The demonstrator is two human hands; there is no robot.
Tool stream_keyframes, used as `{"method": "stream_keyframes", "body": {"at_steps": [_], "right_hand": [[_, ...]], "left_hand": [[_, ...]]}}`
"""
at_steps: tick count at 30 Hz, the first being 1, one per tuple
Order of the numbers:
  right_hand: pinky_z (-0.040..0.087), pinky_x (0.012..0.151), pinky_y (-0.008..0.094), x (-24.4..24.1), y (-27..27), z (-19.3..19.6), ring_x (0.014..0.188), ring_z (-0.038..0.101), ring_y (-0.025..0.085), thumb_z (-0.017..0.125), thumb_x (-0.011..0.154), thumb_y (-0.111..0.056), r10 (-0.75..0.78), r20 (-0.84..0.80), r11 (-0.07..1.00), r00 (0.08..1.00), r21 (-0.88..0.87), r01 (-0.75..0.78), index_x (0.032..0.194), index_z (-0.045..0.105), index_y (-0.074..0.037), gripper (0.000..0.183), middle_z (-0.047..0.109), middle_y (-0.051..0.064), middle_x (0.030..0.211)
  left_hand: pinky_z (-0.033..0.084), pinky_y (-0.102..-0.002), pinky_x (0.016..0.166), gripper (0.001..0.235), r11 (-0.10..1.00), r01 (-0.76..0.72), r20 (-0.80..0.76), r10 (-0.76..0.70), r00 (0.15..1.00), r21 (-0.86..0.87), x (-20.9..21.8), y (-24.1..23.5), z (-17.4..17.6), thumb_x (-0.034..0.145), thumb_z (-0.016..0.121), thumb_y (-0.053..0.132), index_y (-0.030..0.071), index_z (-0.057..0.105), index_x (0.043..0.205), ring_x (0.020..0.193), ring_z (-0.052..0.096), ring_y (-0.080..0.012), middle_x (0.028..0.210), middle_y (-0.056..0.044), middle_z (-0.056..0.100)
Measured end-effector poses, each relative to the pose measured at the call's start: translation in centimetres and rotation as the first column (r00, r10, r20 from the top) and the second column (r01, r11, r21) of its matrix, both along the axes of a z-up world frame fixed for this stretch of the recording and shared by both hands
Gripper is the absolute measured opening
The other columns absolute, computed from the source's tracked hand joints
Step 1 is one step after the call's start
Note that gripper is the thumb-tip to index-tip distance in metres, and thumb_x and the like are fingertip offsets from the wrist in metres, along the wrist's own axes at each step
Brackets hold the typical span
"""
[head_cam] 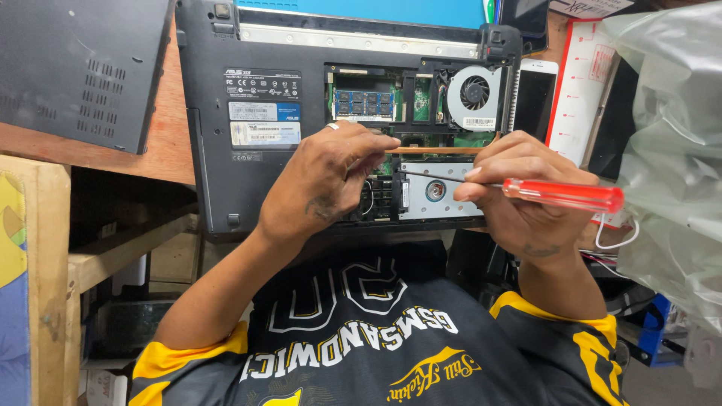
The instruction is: The person reassembles a laptop by aligning and securing the bottom cover with a screwdriver. They place the cover onto the chassis, then tighten multiple screws around the perimeter to fasten it.
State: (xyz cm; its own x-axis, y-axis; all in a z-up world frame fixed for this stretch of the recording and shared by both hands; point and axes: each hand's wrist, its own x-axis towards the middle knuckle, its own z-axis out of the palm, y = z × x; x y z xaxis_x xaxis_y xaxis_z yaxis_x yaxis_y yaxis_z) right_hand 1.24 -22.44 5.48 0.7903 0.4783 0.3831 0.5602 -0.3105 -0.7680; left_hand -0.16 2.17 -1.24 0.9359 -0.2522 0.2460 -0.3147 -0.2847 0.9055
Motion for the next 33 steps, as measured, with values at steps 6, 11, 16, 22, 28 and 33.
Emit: {"method": "stream_keyframes", "body": {"at_steps": [6, 11, 16, 22, 28, 33], "right_hand": [[0.055, 0.064, 0.027, -0.4, 0.3, 0.8, 0.072, 0.068, 0.020, 0.083, 0.092, -0.011, -0.047, 0.032, 0.999, 0.998, 0.025, 0.046, 0.097, 0.064, -0.001, 0.022, 0.068, 0.008, 0.085], [0.055, 0.064, 0.026, -1.2, 0.0, 0.9, 0.072, 0.069, 0.020, 0.085, 0.092, -0.015, -0.082, 0.023, 0.994, 0.996, 0.075, 0.080, 0.096, 0.064, -0.003, 0.024, 0.069, 0.008, 0.086], [0.055, 0.065, 0.027, -1.5, -0.5, 0.4, 0.074, 0.070, 0.018, 0.085, 0.092, -0.019, -0.122, 0.007, 0.987, 0.993, 0.103, 0.120, 0.095, 0.064, -0.004, 0.026, 0.070, 0.007, 0.087], [0.059, 0.076, 0.029, -2.5, -1.6, 0.0, 0.087, 0.073, 0.019, 0.073, 0.102, -0.018, -0.055, -0.092, 0.994, 0.994, 0.089, 0.063, 0.108, 0.059, -0.005, 0.020, 0.071, 0.013, 0.100], [0.059, 0.074, 0.028, -3.9, -2.5, 0.0, 0.082, 0.074, 0.020, 0.072, 0.104, -0.011, -0.092, -0.226, 0.979, 0.970, 0.160, 0.130, 0.113, 0.055, -0.006, 0.019, 0.074, 0.018, 0.098], [0.062, 0.069, 0.032, -4.4, -3.3, 0.0, 0.080, 0.074, 0.025, 0.077, 0.097, -0.004, -0.131, -0.060, 0.964, 0.990, 0.227, 0.141, 0.107, 0.059, -0.003, 0.020, 0.069, 0.013, 0.092]], "left_hand": [[0.055, -0.040, 0.079, 0.029, 0.997, 0.069, 0.018, -0.069, 0.997, -0.016, -0.3, -1.0, -0.3, 0.082, 0.079, 0.007, 0.002, 0.071, 0.110, 0.088, 0.068, -0.0327, 0.097, -0.014, 0.071], [0.056, -0.039, 0.082, 0.019, 0.996, 0.067, 0.009, -0.067, 0.998, -0.065, -1.1, -1.8, -1.2, 0.086, 0.078, 0.007, 0.003, 0.072, 0.104, 0.090, 0.069, -0.0305, 0.097, -0.011, 0.072], [0.056, -0.037, 0.078, 0.012, 0.996, 0.063, -0.039, -0.065, 0.997, -0.068, -1.6, -2.0, -1.4, 0.087, 0.076, 0.008, 0.004, 0.072, 0.098, 0.084, 0.070, -0.0268, 0.091, -0.008, 0.072], [0.049, -0.042, 0.074, 0.017, 0.993, 0.038, 0.089, -0.048, 0.995, 0.113, -1.9, -2.6, -0.6, 0.090, 0.077, 0.016, 0.004, 0.067, 0.083, 0.078, 0.062, -0.0288, 0.080, -0.009, 0.062], [0.048, -0.041, 0.078, 0.023, 0.963, 0.081, 0.153, -0.123, 0.981, 0.259, -1.6, -3.7, 0.2, 0.089, 0.075, 0.021, 0.005, 0.064, 0.078, 0.080, 0.061, -0.0263, 0.078, -0.007, 0.059], [0.048, -0.041, 0.078, 0.020, 0.968, 0.113, 0.199, -0.158, 0.967, 0.222, -1.9, -5.1, 0.4, 0.090, 0.074, 0.018, 0.006, 0.063, 0.079, 0.081, 0.060, -0.0253, 0.079, -0.007, 0.059]]}}
